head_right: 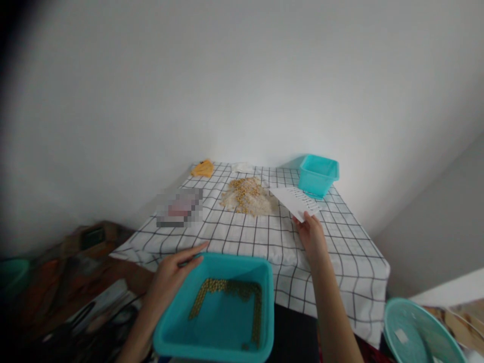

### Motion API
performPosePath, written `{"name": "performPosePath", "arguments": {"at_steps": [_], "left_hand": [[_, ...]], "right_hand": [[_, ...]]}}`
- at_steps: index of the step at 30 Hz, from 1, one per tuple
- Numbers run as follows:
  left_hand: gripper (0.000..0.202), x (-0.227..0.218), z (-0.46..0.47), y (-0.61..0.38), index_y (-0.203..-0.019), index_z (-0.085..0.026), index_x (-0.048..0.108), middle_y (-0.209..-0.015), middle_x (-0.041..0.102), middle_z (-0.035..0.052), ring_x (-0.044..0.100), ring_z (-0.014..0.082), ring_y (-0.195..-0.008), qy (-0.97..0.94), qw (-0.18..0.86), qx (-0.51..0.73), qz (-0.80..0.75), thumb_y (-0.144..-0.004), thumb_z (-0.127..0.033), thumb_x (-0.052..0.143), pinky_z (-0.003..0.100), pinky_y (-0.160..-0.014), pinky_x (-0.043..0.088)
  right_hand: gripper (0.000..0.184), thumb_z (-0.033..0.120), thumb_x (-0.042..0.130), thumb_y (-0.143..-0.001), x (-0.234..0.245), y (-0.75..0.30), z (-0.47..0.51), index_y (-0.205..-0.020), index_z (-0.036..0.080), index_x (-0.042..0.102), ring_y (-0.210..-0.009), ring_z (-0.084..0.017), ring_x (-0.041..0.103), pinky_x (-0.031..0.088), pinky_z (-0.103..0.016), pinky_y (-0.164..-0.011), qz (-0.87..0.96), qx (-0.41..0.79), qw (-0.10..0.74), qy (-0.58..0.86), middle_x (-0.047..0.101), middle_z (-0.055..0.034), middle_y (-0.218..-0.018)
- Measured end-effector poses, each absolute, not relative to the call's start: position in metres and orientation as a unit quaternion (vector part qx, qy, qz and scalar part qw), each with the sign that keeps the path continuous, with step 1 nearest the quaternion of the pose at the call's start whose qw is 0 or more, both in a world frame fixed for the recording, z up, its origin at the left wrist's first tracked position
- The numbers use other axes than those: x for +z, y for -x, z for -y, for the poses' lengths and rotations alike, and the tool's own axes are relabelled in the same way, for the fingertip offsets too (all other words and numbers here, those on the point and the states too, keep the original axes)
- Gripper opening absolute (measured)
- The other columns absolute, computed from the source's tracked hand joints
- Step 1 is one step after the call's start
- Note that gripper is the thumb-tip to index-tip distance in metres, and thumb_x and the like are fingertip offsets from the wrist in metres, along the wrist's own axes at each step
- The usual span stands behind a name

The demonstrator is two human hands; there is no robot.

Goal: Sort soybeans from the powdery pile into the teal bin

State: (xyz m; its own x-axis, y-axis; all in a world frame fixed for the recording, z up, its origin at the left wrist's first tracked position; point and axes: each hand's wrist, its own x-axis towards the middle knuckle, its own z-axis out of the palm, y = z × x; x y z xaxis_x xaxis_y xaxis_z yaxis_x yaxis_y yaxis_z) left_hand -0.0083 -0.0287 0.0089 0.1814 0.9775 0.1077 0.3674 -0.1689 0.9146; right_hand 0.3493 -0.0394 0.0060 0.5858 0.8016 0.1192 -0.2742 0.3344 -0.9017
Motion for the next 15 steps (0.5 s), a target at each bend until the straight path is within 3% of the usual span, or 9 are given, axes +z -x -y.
{"name": "performPosePath", "arguments": {"at_steps": [15], "left_hand": [[0.041,0.008,0.028,0.008,-0.113,-0.018,0.075,-0.122,0.073,0.0089,0.065,0.0303,-0.121,-0.664,0.391,0.383,-0.509,-0.079,-0.035,0.061,0.049,-0.111,0.044]], "right_hand": [[0.043,0.040,0.072,-0.074,0.013,-0.333,0.039,-0.115,0.029,0.067,-0.122,-0.024,0.060,0.052,-0.040,-0.097,0.320,0.339,0.759,0.454,0.069,-0.0033,-0.125]]}}
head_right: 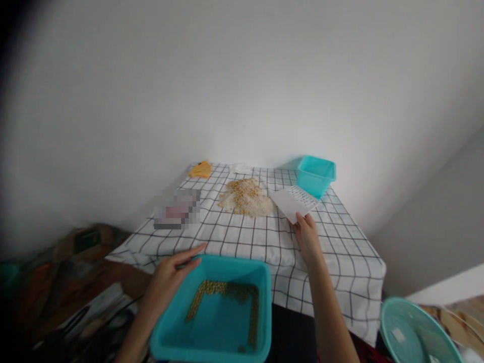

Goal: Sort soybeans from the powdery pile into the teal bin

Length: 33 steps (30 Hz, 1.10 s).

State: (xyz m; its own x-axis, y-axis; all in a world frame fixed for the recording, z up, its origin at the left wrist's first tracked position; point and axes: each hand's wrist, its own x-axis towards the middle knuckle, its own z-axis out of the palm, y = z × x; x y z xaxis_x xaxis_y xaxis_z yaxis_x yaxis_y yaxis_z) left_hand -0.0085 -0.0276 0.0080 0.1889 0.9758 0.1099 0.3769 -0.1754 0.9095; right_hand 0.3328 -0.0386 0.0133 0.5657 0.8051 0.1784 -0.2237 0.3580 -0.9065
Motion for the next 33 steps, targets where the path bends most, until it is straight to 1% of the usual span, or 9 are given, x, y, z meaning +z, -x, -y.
{"name": "performPosePath", "arguments": {"at_steps": [3,8,11,15,18,26,30,33], "left_hand": [[0.039,0.008,0.028,0.009,-0.113,-0.020,0.075,-0.122,0.074,0.0079,0.065,0.0300,-0.120,-0.663,0.391,0.388,-0.508,-0.079,-0.035,0.062,0.048,-0.110,0.046],[0.039,0.007,0.028,0.010,-0.113,-0.020,0.075,-0.121,0.074,0.0087,0.066,0.0309,-0.118,-0.662,0.393,0.387,-0.507,-0.079,-0.034,0.063,0.048,-0.107,0.048],[0.038,0.007,0.028,0.010,-0.112,-0.021,0.075,-0.122,0.073,0.0078,0.066,0.0309,-0.118,-0.658,0.396,0.387,-0.511,-0.079,-0.034,0.063,0.048,-0.107,0.048],[0.038,0.006,0.027,0.010,-0.111,-0.020,0.076,-0.121,0.073,0.0092,0.065,0.0323,-0.119,-0.659,0.398,0.386,-0.508,-0.079,-0.035,0.063,0.051,-0.109,0.045],[0.038,0.005,0.026,0.009,-0.110,-0.020,0.076,-0.120,0.074,0.0097,0.066,0.0327,-0.118,-0.658,0.396,0.387,-0.511,-0.078,-0.034,0.064,0.052,-0.108,0.046],[0.037,0.009,0.026,0.009,-0.108,-0.021,0.077,-0.118,0.075,0.0075,0.067,0.0326,-0.116,-0.653,0.397,0.395,-0.510,-0.075,-0.034,0.066,0.052,-0.106,0.048],[0.039,0.008,0.026,0.009,-0.111,-0.020,0.076,-0.120,0.074,0.0083,0.067,0.0329,-0.117,-0.659,0.396,0.389,-0.507,-0.077,-0.035,0.065,0.053,-0.107,0.047],[0.040,0.005,0.027,0.010,-0.114,-0.020,0.075,-0.122,0.073,0.0085,0.065,0.0323,-0.119,-0.670,0.386,0.385,-0.503,-0.079,-0.037,0.063,0.053,-0.109,0.046]], "right_hand": [[0.044,0.042,0.072,-0.074,0.015,-0.331,0.039,-0.115,0.029,0.067,-0.122,-0.025,0.059,0.053,-0.040,-0.096,0.335,0.343,0.746,0.462,0.067,-0.0038,-0.129],[0.046,0.043,0.072,-0.074,0.015,-0.332,0.039,-0.118,0.030,0.066,-0.122,-0.024,0.059,0.054,-0.039,-0.096,0.358,0.356,0.728,0.464,0.065,-0.0027,-0.132],[0.044,0.042,0.073,-0.074,0.012,-0.333,0.037,-0.116,0.030,0.067,-0.120,-0.023,0.060,0.053,-0.039,-0.097,0.364,0.360,0.719,0.471,0.067,-0.0029,-0.128],[0.043,0.044,0.073,-0.074,0.008,-0.334,0.035,-0.115,0.030,0.068,-0.115,-0.023,0.062,0.053,-0.039,-0.097,0.369,0.357,0.705,0.490,0.069,-0.0028,-0.121],[0.044,0.045,0.072,-0.076,0.005,-0.335,0.034,-0.116,0.029,0.067,-0.114,-0.023,0.062,0.052,-0.040,-0.097,0.376,0.359,0.695,0.496,0.070,-0.0029,-0.121],[0.042,0.044,0.072,-0.076,0.003,-0.338,0.033,-0.116,0.030,0.067,-0.116,-0.023,0.061,0.049,-0.039,-0.100,0.385,0.361,0.686,0.500,0.071,-0.0016,-0.120],[0.040,0.043,0.072,-0.076,0.003,-0.338,0.033,-0.113,0.030,0.068,-0.116,-0.023,0.062,0.047,-0.039,-0.102,0.387,0.363,0.686,0.497,0.072,-0.0018,-0.118],[0.040,0.042,0.073,-0.076,0.004,-0.336,0.034,-0.114,0.030,0.068,-0.116,-0.023,0.061,0.046,-0.040,-0.104,0.394,0.360,0.679,0.504,0.071,-0.0012,-0.118]]}}
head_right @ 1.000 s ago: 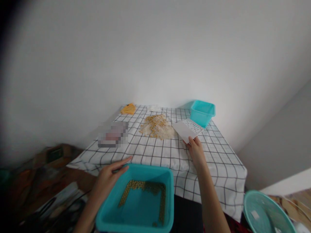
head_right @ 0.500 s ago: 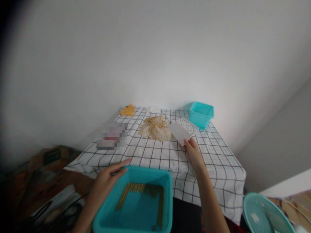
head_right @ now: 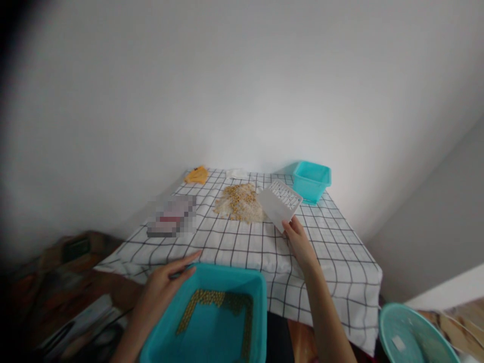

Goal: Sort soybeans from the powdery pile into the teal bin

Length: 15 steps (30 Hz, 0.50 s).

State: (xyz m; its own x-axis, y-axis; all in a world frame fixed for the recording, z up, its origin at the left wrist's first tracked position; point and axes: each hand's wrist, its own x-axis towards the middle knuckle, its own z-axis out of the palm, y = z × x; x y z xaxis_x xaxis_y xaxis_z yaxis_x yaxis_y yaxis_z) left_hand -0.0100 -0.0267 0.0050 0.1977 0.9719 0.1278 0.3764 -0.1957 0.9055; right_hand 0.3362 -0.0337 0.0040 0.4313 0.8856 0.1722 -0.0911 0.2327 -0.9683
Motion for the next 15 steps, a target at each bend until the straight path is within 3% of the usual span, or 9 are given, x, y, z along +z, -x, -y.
{"name": "performPosePath", "arguments": {"at_steps": [10,15], "left_hand": [[0.043,-0.002,0.026,0.011,-0.118,-0.020,0.073,-0.126,0.071,0.0081,0.064,0.0308,-0.121,-0.684,0.369,0.380,-0.502,-0.082,-0.038,0.060,0.049,-0.108,0.048],[0.040,-0.004,0.022,0.014,-0.116,-0.023,0.074,-0.125,0.072,0.0064,0.064,0.0309,-0.121,-0.671,0.405,0.379,-0.491,-0.080,-0.037,0.063,0.050,-0.108,0.048]], "right_hand": [[0.038,0.043,0.072,-0.079,0.016,-0.328,0.041,-0.115,0.031,0.070,-0.131,-0.022,0.051,0.026,-0.043,-0.119,0.461,0.322,0.662,0.495,0.067,0.0002,-0.129],[0.041,0.045,0.071,-0.080,0.013,-0.330,0.041,-0.119,0.032,0.068,-0.134,-0.024,0.049,0.024,-0.046,-0.120,0.468,0.329,0.653,0.497,0.065,-0.0006,-0.133]]}}
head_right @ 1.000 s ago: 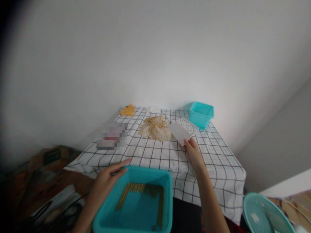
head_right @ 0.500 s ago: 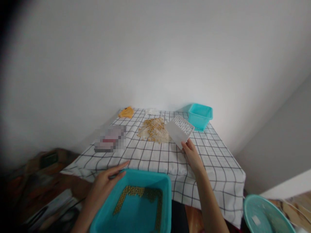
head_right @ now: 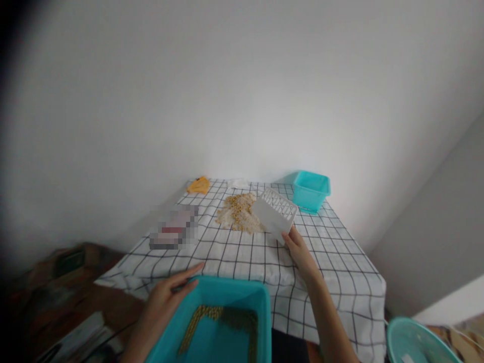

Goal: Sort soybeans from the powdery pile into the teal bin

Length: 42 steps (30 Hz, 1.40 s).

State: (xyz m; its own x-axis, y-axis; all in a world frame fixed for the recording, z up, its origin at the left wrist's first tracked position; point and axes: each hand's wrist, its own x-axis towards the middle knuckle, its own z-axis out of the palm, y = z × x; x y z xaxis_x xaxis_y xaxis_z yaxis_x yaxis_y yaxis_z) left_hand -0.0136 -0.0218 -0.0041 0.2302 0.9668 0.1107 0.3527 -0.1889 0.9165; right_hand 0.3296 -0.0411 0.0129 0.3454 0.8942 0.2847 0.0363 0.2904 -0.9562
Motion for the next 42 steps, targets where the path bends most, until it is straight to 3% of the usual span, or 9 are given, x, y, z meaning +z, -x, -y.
{"name": "performPosePath", "arguments": {"at_steps": [7,15,29,42], "left_hand": [[0.040,0.003,0.022,0.012,-0.112,-0.019,0.076,-0.123,0.073,0.0086,0.063,0.0326,-0.122,-0.646,0.433,0.394,-0.490,-0.077,-0.034,0.064,0.052,-0.112,0.043],[0.041,-0.003,0.023,0.012,-0.114,-0.021,0.075,-0.122,0.073,0.0082,0.065,0.0316,-0.120,-0.653,0.418,0.401,-0.488,-0.078,-0.036,0.064,0.051,-0.110,0.045],[0.042,-0.007,0.022,0.012,-0.117,-0.020,0.073,-0.124,0.073,0.0098,0.067,0.0323,-0.116,-0.657,0.420,0.401,-0.480,-0.079,-0.034,0.063,0.052,-0.104,0.050],[0.044,0.000,0.022,0.008,-0.115,-0.017,0.074,-0.122,0.073,0.0108,0.069,0.0331,-0.111,-0.663,0.414,0.405,-0.474,-0.076,-0.032,0.062,0.051,-0.102,0.050]], "right_hand": [[0.043,0.045,0.069,-0.082,-0.007,-0.342,0.032,-0.123,0.033,0.065,-0.135,-0.028,0.049,0.027,-0.050,-0.119,0.467,0.331,0.662,0.484,0.063,-0.0006,-0.136],[0.044,0.042,0.069,-0.081,-0.002,-0.338,0.036,-0.124,0.033,0.065,-0.136,-0.029,0.048,0.028,-0.051,-0.120,0.452,0.368,0.670,0.459,0.063,-0.0018,-0.137],[0.034,0.043,0.068,-0.082,0.000,-0.341,0.036,-0.112,0.029,0.072,-0.129,-0.031,0.054,0.030,-0.053,-0.117,0.521,0.320,0.616,0.496,0.068,-0.0044,-0.129],[0.032,0.044,0.069,-0.079,-0.003,-0.345,0.032,-0.108,0.030,0.072,-0.124,-0.029,0.058,0.034,-0.052,-0.116,0.531,0.315,0.617,0.487,0.070,-0.0038,-0.124]]}}
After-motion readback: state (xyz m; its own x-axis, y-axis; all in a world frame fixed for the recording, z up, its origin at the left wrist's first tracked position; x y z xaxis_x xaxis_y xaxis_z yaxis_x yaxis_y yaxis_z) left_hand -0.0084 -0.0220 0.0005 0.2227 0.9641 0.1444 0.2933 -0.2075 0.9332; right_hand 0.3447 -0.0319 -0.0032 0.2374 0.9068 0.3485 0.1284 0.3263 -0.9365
